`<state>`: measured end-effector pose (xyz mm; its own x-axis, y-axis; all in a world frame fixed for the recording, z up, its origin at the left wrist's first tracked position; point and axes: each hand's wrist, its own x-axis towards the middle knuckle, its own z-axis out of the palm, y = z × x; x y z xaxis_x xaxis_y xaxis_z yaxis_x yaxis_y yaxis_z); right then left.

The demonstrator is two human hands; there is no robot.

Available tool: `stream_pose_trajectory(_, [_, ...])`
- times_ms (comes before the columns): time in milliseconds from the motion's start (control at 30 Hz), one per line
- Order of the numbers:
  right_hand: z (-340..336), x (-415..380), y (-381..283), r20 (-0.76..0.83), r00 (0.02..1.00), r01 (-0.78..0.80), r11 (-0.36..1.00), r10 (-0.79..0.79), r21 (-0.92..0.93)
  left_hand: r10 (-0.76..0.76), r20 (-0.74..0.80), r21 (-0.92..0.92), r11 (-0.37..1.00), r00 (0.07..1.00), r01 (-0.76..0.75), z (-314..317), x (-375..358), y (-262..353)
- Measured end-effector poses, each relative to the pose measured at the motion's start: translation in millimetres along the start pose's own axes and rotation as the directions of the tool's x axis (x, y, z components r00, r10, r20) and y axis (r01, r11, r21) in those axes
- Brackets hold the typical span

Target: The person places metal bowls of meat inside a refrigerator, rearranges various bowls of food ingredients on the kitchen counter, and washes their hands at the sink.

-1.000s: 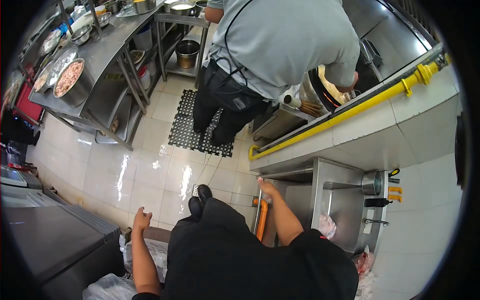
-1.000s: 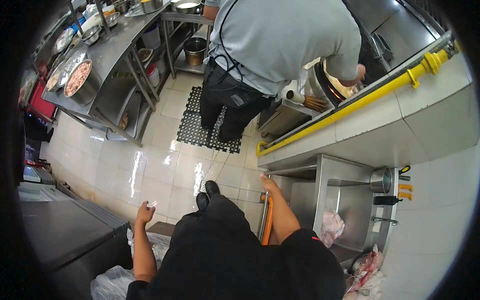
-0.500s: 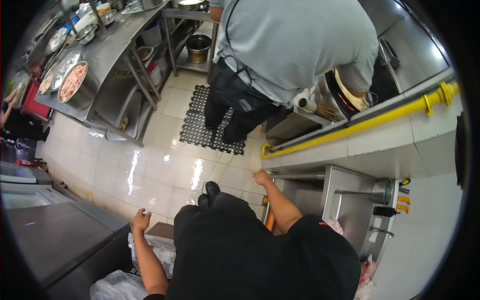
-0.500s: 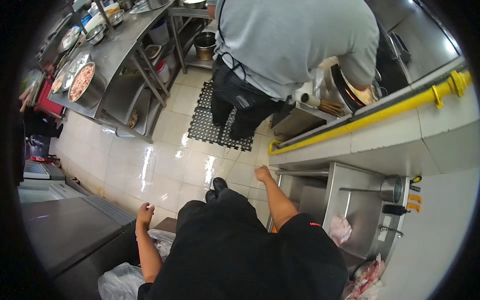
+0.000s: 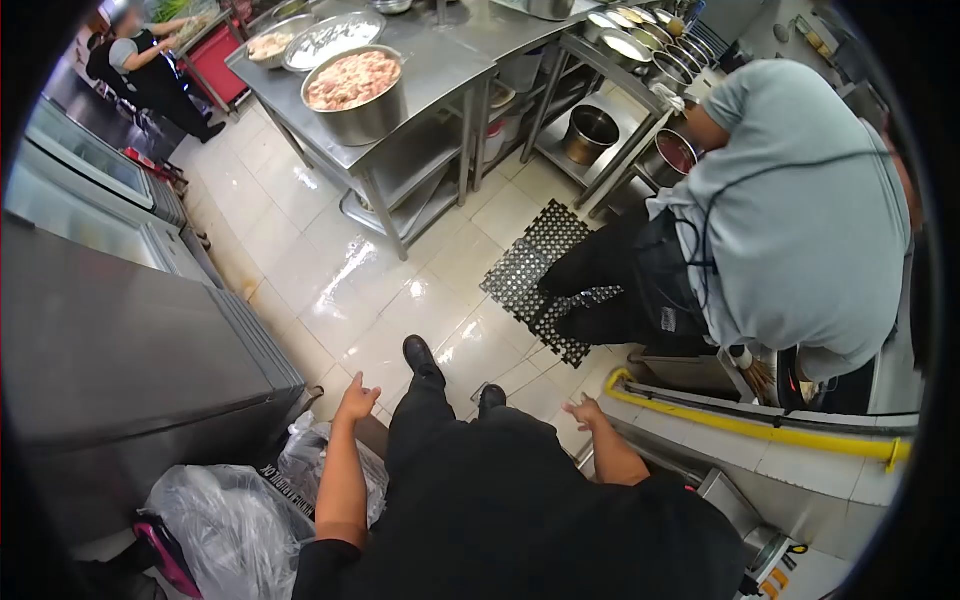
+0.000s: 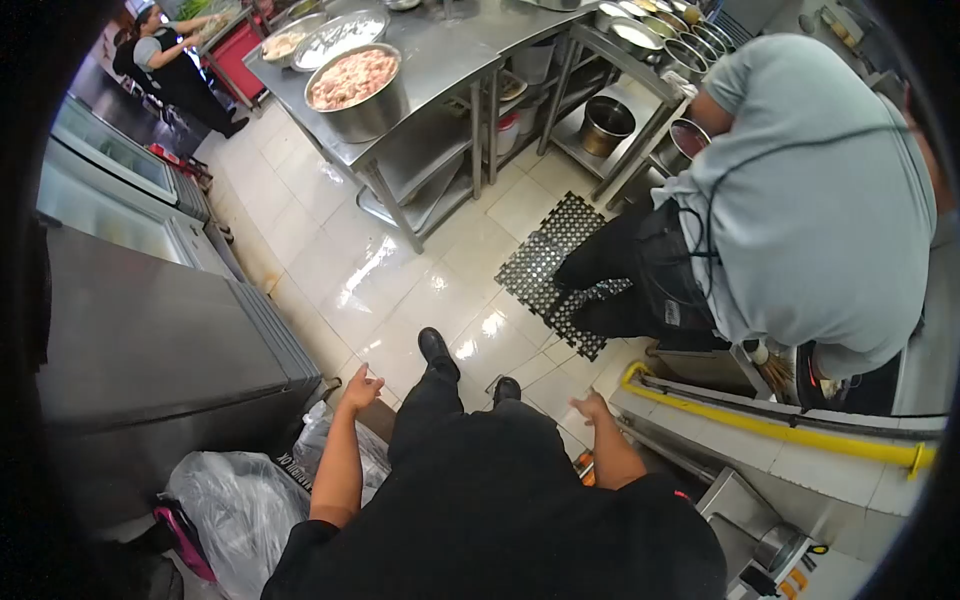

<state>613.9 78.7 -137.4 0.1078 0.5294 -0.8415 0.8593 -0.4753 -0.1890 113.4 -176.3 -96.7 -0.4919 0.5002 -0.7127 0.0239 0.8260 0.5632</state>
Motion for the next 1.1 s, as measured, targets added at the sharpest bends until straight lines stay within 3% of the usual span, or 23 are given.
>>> stream_pose_trajectory(33, [-5, 0, -28, 0.011, 1.0, 0.01, 0.999, -0.011, 0.053, -0.003, 0.016, -0.007, 1.0, 1.0, 0.003, -9, 5, -8])
stream_pose_trajectory(100, [-13, -8, -82, 0.181, 0.98, 0.082, 0.997, -0.083, 0.013, -0.046, 0.082, -0.054, 0.997, 0.996, 0.051, -32, 23, -25])
stream_pose_trajectory(133, [-4, 28, -83, 0.095, 0.935, 0.343, 0.8, -0.342, -0.493, -0.004, 0.027, -0.084, 0.996, 1.0, 0.006, -39, 32, -33])
stream_pose_trajectory(200, [-8, 20, -139, 0.168, 0.951, 0.309, 0.826, -0.26, -0.472, -0.083, 0.051, -0.356, 0.93, 0.995, 0.096, -54, 42, -28])
stream_pose_trajectory(233, [-7, 22, -158, 0.237, 0.944, 0.272, 0.947, -0.228, -0.171, -0.098, 0.069, -0.371, 0.921, 0.993, 0.117, -62, 51, -28])
stream_pose_trajectory(267, [-17, -3, -196, 0.284, 0.923, 0.285, 0.957, -0.26, -0.051, -0.096, 0.136, -0.316, 0.939, 0.986, 0.135, -68, 62, -29])
stream_pose_trajectory(367, [-18, -42, -256, -0.009, 0.919, 0.381, 0.879, -0.395, 0.288, -0.098, 0.305, -0.205, 0.965, 0.947, 0.166, -78, 102, -39])
stream_pose_trajectory(400, [-18, -44, -260, -0.021, 0.923, 0.372, 0.88, -0.383, 0.297, -0.164, 0.376, -0.053, 0.979, 0.912, 0.198, -82, 113, -39])
stream_pose_trajectory(467, [-12, -48, -268, -0.071, 0.886, 0.463, 0.871, -0.457, 0.167, -0.212, 0.424, -0.07, 0.962, 0.88, 0.266, -93, 122, -21])
stream_pose_trajectory(500, [-6, -48, -271, 0.014, 0.936, 0.341, 0.915, -0.352, 0.218, -0.273, 0.464, -0.081, 0.934, 0.843, 0.348, -106, 127, -16])
stream_pose_trajectory(567, [9, -50, -268, 0.158, 0.961, 0.099, 0.82, -0.225, 0.563, -0.294, 0.399, -0.141, 0.916, 0.869, 0.375, -116, 139, -2])
stream_pose_trajectory(633, [20, -46, -262, 0.208, 0.957, 0.017, 0.751, -0.204, 0.66, -0.195, 0.291, -0.333, 0.897, 0.937, 0.29, -121, 159, 8])
stream_pose_trajectory(667, [26, -46, -259, 0.259, 0.947, -0.072, 0.662, -0.189, 0.746, -0.198, 0.292, -0.327, 0.899, 0.936, 0.292, -123, 163, 17])
stream_pose_trajectory(700, [31, -48, -255, 0.263, 0.947, -0.08, 0.658, -0.185, 0.748, -0.133, 0.247, -0.405, 0.886, 0.96, 0.227, -125, 163, 23])
stream_pose_trajectory(767, [44, -54, -252, 0.004, 1.0, 0.014, 0.839, -0.019, 0.544, -0.079, 0.194, -0.469, 0.868, 0.978, 0.164, -139, 161, 17])
stream_pose_trajectory(800, [52, -47, -244, -0.077, 0.997, 0.055, 0.91, -0.025, 0.412, -0.075, 0.28, -0.428, 0.882, 0.957, 0.194, -143, 169, 8])
stream_pose_trajectory(833, [61, -43, -237, -0.082, 0.996, 0.071, 0.912, -0.041, 0.404, -0.065, 0.359, -0.396, 0.893, 0.931, 0.215, -145, 178, 1])
stream_pose_trajectory(900, [75, -47, -235, -0.442, 0.897, 0.036, 0.995, 0.011, 0.096, -0.09, 0.313, -0.307, 0.932, 0.945, 0.191, -153, 151, 15])
stream_pose_trajectory(1000, [80, -42, -242, -0.46, 0.884, 0.001, 0.984, 0.083, 0.178, -0.037, 0.339, -0.442, 0.876, 0.94, 0.194, -161, 138, 3])
stream_pose_trajectory(1033, [86, -30, -237, -0.465, 0.881, -0.003, 0.984, 0.086, 0.176, 0.06, 0.305, -0.537, 0.835, 0.95, 0.119, -164, 132, -12])
stream_pose_trajectory(1100, [96, 9, -245, -0.473, 0.881, 0.038, 0.998, -0.013, 0.043, 0.165, 0.251, -0.628, 0.778, 0.954, 0.031, -173, 123, -26])
